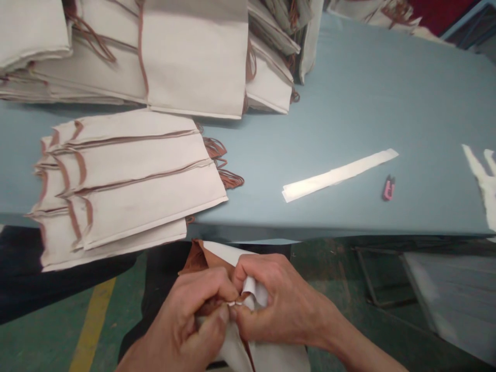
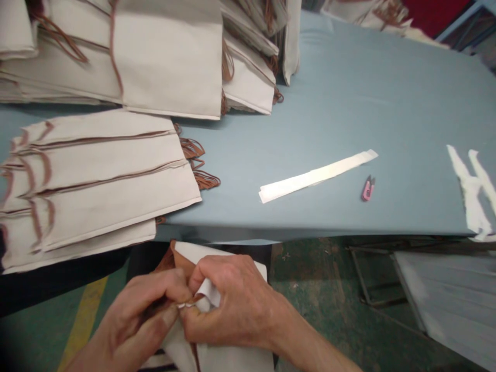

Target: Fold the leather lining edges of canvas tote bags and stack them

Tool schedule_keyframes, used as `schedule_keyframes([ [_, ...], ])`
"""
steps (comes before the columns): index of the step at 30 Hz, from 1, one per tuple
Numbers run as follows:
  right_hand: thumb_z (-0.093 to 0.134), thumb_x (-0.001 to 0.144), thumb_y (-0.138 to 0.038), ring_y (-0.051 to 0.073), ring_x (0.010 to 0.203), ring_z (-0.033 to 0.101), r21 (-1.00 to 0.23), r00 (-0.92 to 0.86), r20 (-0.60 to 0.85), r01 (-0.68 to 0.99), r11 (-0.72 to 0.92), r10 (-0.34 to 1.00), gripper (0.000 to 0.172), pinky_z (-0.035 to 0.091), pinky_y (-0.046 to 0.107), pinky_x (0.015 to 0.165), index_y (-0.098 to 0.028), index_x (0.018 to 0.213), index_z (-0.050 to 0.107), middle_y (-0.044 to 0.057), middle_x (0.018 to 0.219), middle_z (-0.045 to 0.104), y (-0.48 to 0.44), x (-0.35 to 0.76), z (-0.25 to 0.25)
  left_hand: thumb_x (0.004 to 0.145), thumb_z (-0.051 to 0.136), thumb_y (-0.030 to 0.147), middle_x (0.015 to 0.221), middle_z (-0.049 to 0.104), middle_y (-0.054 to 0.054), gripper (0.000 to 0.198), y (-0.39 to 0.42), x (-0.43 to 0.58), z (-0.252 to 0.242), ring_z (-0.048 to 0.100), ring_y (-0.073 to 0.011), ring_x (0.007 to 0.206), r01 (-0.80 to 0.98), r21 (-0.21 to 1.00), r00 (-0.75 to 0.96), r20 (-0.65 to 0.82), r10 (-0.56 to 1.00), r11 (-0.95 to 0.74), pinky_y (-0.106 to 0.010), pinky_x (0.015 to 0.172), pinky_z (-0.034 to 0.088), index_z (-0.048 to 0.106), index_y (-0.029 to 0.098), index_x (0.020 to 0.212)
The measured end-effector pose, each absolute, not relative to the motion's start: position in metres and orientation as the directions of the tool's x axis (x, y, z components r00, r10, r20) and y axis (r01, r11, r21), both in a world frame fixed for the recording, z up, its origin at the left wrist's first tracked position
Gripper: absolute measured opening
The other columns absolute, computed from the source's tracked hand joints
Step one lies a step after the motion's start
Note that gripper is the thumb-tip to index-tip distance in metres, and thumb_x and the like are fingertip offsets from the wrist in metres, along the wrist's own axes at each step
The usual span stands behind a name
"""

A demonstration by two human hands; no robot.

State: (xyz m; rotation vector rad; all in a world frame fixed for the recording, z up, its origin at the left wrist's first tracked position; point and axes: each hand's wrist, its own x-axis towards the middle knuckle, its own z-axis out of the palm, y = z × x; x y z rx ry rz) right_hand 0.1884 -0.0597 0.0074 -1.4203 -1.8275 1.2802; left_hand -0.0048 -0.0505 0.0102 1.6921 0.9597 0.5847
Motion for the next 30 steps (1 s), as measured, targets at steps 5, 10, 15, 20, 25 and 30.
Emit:
schedule_keyframes([
  [5, 0.081, 0.075, -0.014, 0.014, 0.070, 0.071, -0.856, -0.446, -0.244, 0.516, 0.024, 0.861, 0.017, 0.049, 0.023, 0.070, -0.024, 0.082, 0.069, -0.006, 0.078, 0.075, -0.057, 0.197, 0.008, 0.087, 0.058, 0.032, 0.059, 0.047, 0.006, 0.022, -0.053, -0.010, 0.005, 0.043, -0.0111, 0.053, 0.374, 0.924, 0.549, -0.287, 0.785, 0.076, -0.018, 0.048, 0.037, 0.058, 0.022, 0.068],
  [10, 0.076, 0.079, -0.007, 0.015, 0.077, 0.075, -0.882, -0.461, -0.179, 0.467, 0.066, 0.869, 0.021, 0.051, 0.024, 0.078, -0.023, 0.092, 0.074, -0.004, 0.086, 0.079, -0.057, 0.201, 0.009, 0.086, 0.055, 0.027, 0.058, 0.050, 0.006, 0.020, -0.056, -0.016, -0.003, 0.044, -0.0099, 0.053, 0.414, 0.897, 0.524, -0.376, 0.765, 0.157, -0.017, 0.050, 0.037, 0.061, 0.020, 0.068],
  [15, 0.081, 0.080, -0.009, 0.015, 0.074, 0.075, -0.823, -0.492, -0.037, 0.509, 0.253, 0.870, 0.017, 0.043, 0.025, 0.065, -0.020, 0.092, 0.074, -0.003, 0.086, 0.080, -0.060, 0.200, 0.011, 0.088, 0.054, 0.026, 0.059, 0.062, 0.004, 0.022, -0.057, -0.019, -0.002, 0.055, -0.0102, 0.053, 0.403, 0.902, 0.531, -0.371, 0.762, 0.158, -0.016, 0.050, 0.040, 0.064, 0.019, 0.069],
  [20, 0.075, 0.092, -0.017, 0.014, 0.070, 0.074, -0.722, -0.537, 0.093, 0.543, 0.428, 0.838, 0.003, 0.037, 0.029, 0.057, -0.019, 0.092, 0.073, -0.003, 0.084, 0.079, -0.064, 0.200, 0.016, 0.094, 0.055, 0.026, 0.067, 0.069, 0.004, 0.025, -0.063, -0.023, 0.002, 0.062, -0.0108, 0.060, 0.451, 0.892, 0.515, -0.295, 0.805, 0.038, -0.019, 0.058, 0.043, 0.070, 0.022, 0.074],
  [25, 0.067, 0.096, -0.011, 0.014, 0.060, 0.068, -0.584, -0.605, 0.107, 0.603, 0.543, 0.789, 0.015, 0.036, 0.033, 0.053, -0.018, 0.083, 0.069, -0.003, 0.077, 0.075, -0.068, 0.200, 0.024, 0.097, 0.058, 0.027, 0.068, 0.068, 0.005, 0.026, -0.067, -0.026, 0.000, 0.064, -0.0106, 0.064, 0.422, 0.906, 0.522, -0.230, 0.822, -0.014, -0.019, 0.062, 0.045, 0.071, 0.024, 0.074],
  [30, 0.056, 0.103, -0.009, 0.015, 0.059, 0.066, -0.483, -0.628, 0.183, 0.612, 0.625, 0.756, 0.023, 0.037, 0.034, 0.051, -0.017, 0.084, 0.066, -0.002, 0.079, 0.075, -0.070, 0.197, 0.029, 0.095, 0.063, 0.027, 0.065, 0.069, 0.007, 0.025, -0.065, -0.025, 0.005, 0.065, -0.0096, 0.060, 0.413, 0.911, 0.487, -0.224, 0.844, 0.003, -0.017, 0.060, 0.046, 0.072, 0.025, 0.072],
])
